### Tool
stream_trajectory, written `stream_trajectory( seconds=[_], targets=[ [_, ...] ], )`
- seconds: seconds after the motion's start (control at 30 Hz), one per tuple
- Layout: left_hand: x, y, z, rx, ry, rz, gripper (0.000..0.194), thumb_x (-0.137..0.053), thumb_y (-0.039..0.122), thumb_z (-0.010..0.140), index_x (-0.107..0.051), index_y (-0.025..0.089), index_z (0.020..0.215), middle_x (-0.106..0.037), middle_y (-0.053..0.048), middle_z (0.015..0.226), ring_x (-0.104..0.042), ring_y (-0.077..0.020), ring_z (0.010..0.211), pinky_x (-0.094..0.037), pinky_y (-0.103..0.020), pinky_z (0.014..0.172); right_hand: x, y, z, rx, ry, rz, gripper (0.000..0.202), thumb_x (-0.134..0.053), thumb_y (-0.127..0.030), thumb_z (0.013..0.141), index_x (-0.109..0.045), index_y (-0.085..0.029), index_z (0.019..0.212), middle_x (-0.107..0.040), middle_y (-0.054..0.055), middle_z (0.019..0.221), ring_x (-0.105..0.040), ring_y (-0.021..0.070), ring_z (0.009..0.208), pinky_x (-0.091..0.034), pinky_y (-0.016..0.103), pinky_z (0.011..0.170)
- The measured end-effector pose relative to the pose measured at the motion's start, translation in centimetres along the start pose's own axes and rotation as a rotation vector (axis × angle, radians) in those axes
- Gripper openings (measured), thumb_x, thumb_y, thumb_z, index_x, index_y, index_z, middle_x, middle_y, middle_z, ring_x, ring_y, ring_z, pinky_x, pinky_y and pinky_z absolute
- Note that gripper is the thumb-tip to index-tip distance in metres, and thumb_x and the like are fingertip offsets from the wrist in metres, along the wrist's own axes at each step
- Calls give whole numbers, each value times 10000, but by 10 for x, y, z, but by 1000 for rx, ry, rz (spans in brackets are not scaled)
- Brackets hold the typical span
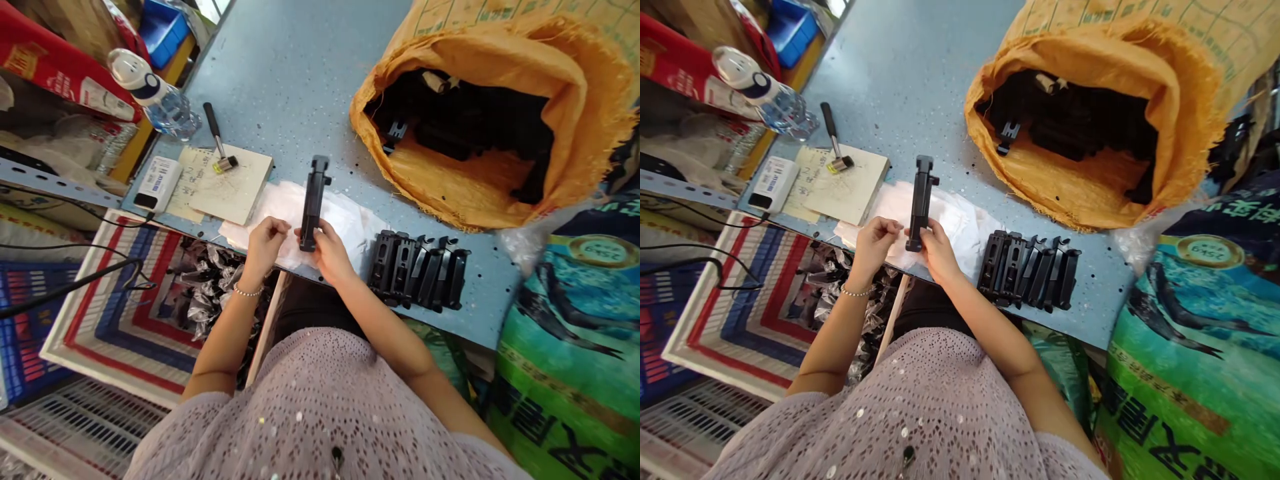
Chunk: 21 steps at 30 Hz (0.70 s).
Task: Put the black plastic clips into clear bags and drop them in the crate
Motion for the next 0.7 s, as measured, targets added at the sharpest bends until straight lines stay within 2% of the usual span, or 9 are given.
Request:
stream_trajectory(
  seconds=[0.1,0.17,0.27,0.33,0.43,0.5,0.57,0.63,0.7],
  targets=[
    [17,8,-1,-161,-42,394,286,-502,123,845,-736,186,996,-731,-138,1143,-659,-286,1158,-506,-504,1079,14,4,-11,5,19,-52,374,-644,-482,893,-553,-246,1168,-752,21,931,-735,167,816,-562,269,629],
    [27,10,0,-209,-56,470,385,-491,129,874,-729,168,1174,-695,-158,1281,-635,-302,1239,-489,-521,1124,23,4,-29,-93,-120,-84,340,-619,-488,910,-591,-228,1127,-754,29,878,-705,157,666,-495,254,519],
    [35,15,-3,-256,-57,407,483,-487,149,923,-629,184,1383,-594,-154,1454,-578,-281,1351,-488,-484,1157,27,11,-49,-336,-359,-119,264,-619,-446,872,-635,-184,900,-724,45,712,-590,124,481,-351,232,403],
    [32,24,-14,-328,-71,374,558,-475,125,938,-544,216,1484,-537,-143,1519,-533,-277,1411,-474,-482,1183,24,20,-47,-433,-410,-84,298,-610,-481,826,-611,-186,787,-638,18,581,-451,94,403,-262,228,367],
    [10,40,-46,-501,-274,306,663,-444,74,938,-439,275,1570,-513,-125,1550,-515,-271,1442,-485,-487,1189,13,32,-27,-392,-341,-77,407,-482,-595,877,-569,-210,776,-451,-50,493,-248,86,381,-239,243,368],
    [-3,47,-67,-547,-424,249,694,-462,81,941,-394,299,1596,-500,-124,1567,-514,-263,1448,-501,-477,1183,6,31,-19,-230,-247,-286,449,-368,-589,969,-579,-217,834,-471,-34,550,-323,116,419,-332,263,410],
    [0,55,-84,-523,-454,228,694,-567,146,934,-408,293,1592,-538,-137,1529,-553,-275,1410,-531,-470,1156,-1,23,-25,-64,-190,-540,390,-409,-541,1003,-625,-221,946,-612,20,716,-545,166,586,-478,297,544],
    [22,67,-99,-479,-402,236,640,-672,207,903,-529,317,1516,-658,-118,1378,-660,-272,1268,-593,-451,1081,-13,13,-41,12,-325,-697,307,-522,-486,990,-657,-233,1101,-702,48,923,-662,205,829,-557,341,739],
    [60,76,-114,-394,-366,258,495,-718,247,884,-674,391,1355,-745,-62,1192,-736,-251,1079,-648,-422,969,-25,3,-64,4,-635,-715,310,-560,-456,999,-664,-243,1198,-735,43,1012,-691,197,898,-573,350,828]
  ],
)
Point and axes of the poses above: each hand's wrist, its own z-axis towards the middle knuckle, its own x-axis out of the back of the hand, y = z × x, the point moved 5 cm from there along z, towards the middle knuckle
